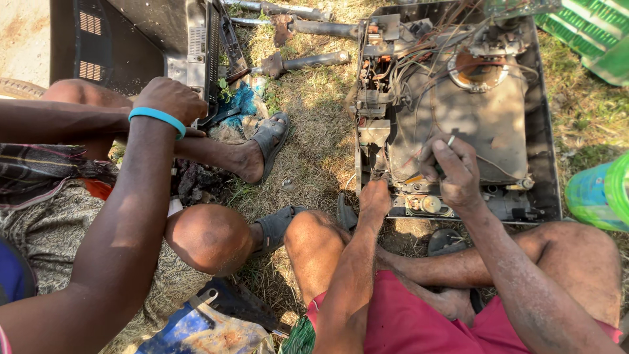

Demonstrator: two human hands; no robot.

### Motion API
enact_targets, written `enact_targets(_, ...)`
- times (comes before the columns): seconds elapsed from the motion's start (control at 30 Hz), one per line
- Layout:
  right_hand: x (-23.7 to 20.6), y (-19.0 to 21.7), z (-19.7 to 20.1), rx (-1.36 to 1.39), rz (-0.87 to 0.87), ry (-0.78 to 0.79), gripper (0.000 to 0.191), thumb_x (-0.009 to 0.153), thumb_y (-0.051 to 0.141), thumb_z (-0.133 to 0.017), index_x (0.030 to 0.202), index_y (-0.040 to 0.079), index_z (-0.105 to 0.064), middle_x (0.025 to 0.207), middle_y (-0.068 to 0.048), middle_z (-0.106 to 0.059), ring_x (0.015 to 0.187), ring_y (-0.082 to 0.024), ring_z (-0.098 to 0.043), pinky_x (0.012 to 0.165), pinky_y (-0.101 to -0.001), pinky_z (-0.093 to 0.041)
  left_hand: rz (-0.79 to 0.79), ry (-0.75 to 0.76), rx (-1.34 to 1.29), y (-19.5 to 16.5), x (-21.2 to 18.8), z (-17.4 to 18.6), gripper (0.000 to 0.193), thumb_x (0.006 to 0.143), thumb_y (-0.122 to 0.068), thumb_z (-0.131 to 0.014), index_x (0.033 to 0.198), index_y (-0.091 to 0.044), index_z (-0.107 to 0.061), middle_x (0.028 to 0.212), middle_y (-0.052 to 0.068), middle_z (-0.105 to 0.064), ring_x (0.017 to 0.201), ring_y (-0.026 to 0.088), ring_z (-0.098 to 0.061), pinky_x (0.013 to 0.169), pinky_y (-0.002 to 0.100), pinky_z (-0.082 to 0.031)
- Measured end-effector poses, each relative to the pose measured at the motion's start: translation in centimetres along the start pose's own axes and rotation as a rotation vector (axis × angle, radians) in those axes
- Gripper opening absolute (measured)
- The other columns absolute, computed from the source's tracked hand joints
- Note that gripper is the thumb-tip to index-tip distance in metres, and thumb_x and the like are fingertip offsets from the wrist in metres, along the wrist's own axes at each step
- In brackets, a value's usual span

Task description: The person sits on the ground and uses a screwdriver to remove screws and components from a disassembled CRT television chassis. They extract a circuit board and set it aside while continuing to work on the internal wiring.

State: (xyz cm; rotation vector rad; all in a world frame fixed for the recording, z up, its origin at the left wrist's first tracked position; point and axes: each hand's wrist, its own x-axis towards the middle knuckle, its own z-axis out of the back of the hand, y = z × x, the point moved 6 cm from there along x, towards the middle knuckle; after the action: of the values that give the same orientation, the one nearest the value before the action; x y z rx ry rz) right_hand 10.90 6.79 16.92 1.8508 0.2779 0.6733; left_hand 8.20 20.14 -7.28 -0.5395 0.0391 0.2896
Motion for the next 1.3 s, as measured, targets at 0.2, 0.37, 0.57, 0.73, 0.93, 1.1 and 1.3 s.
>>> enact_targets(0.2, 0.0, -0.4, 1.0, 0.038, 0.027, -0.091, 0.029, 0.108, 0.024, -0.052, 0.091, 0.001, -0.060, 0.060, -0.002, -0.046, 0.050, -0.009, -0.039, 0.049, -0.0278, -0.033, -0.008, -0.005, 0.011, -0.4, 0.2, 0.7, 0.039, 0.083, -0.002, -0.076, 0.122, -0.005, -0.071, 0.096, 0.017, -0.076, 0.077, 0.026, -0.073, 0.071, 0.039, -0.061)
enact_targets(0.37, -0.8, 1.4, 2.0, 0.117, 0.121, -0.220, 0.028, 0.109, 0.023, -0.053, 0.091, 0.002, -0.060, 0.056, -0.001, -0.043, 0.049, -0.011, -0.041, 0.053, -0.0320, -0.039, 0.066, 0.065, -0.044, 1.1, 0.3, -0.9, 0.035, 0.083, -0.012, -0.081, 0.115, -0.001, -0.072, 0.095, 0.012, -0.075, 0.077, 0.021, -0.071, 0.069, 0.036, -0.062)
enact_targets(0.57, -0.2, 3.3, 2.1, 0.022, 0.165, -0.225, 0.028, 0.108, 0.023, -0.053, 0.089, 0.004, -0.059, 0.057, -0.003, -0.044, 0.050, -0.013, -0.042, 0.052, -0.0347, -0.042, 0.084, -0.144, -0.187, 1.3, 0.7, -0.4, 0.037, 0.082, 0.001, -0.070, 0.117, -0.006, -0.075, 0.099, 0.013, -0.074, 0.072, 0.022, -0.072, 0.061, 0.035, -0.063)
enact_targets(0.73, 0.4, 2.9, 1.4, 0.054, 0.125, -0.200, 0.027, 0.108, 0.022, -0.053, 0.090, 0.003, -0.059, 0.057, -0.003, -0.042, 0.050, -0.012, -0.041, 0.053, -0.0337, -0.040, 0.081, -0.166, -0.207, 0.2, -0.3, 1.5, 0.028, 0.088, -0.004, -0.070, 0.116, -0.004, -0.073, 0.094, 0.015, -0.075, 0.079, 0.026, -0.073, 0.066, 0.039, -0.062)
enact_targets(0.93, 0.0, 2.6, 2.2, 0.076, 0.105, -0.234, 0.027, 0.108, 0.022, -0.052, 0.091, 0.002, -0.059, 0.058, -0.004, -0.043, 0.051, -0.014, -0.042, 0.055, -0.0355, -0.041, -0.098, -0.170, -0.003, -0.4, 0.9, 1.9, 0.017, 0.085, -0.003, -0.071, 0.100, -0.007, -0.078, 0.095, 0.016, -0.076, 0.088, 0.032, -0.074, 0.081, 0.044, -0.060)
enact_targets(1.1, -0.1, 2.6, 3.1, 0.099, 0.118, -0.245, 0.027, 0.109, 0.022, -0.053, 0.091, 0.002, -0.058, 0.055, -0.003, -0.041, 0.049, -0.013, -0.040, 0.055, -0.0355, -0.040, -0.119, 0.018, 0.230, -0.3, 2.1, -0.3, 0.017, 0.088, -0.002, -0.069, 0.103, -0.007, -0.076, 0.096, 0.016, -0.076, 0.091, 0.029, -0.075, 0.082, 0.042, -0.062)
enact_targets(1.3, -0.9, 2.4, 3.8, 0.090, 0.113, -0.272, 0.027, 0.109, 0.020, -0.052, 0.090, 0.002, -0.059, 0.058, -0.003, -0.042, 0.051, -0.013, -0.041, 0.056, -0.0352, -0.041, -0.358, -0.002, 0.590, -2.8, 2.3, -0.2, 0.027, 0.092, -0.015, -0.064, 0.114, 0.000, -0.067, 0.105, 0.015, -0.072, 0.099, 0.026, -0.070, 0.076, 0.039, -0.062)
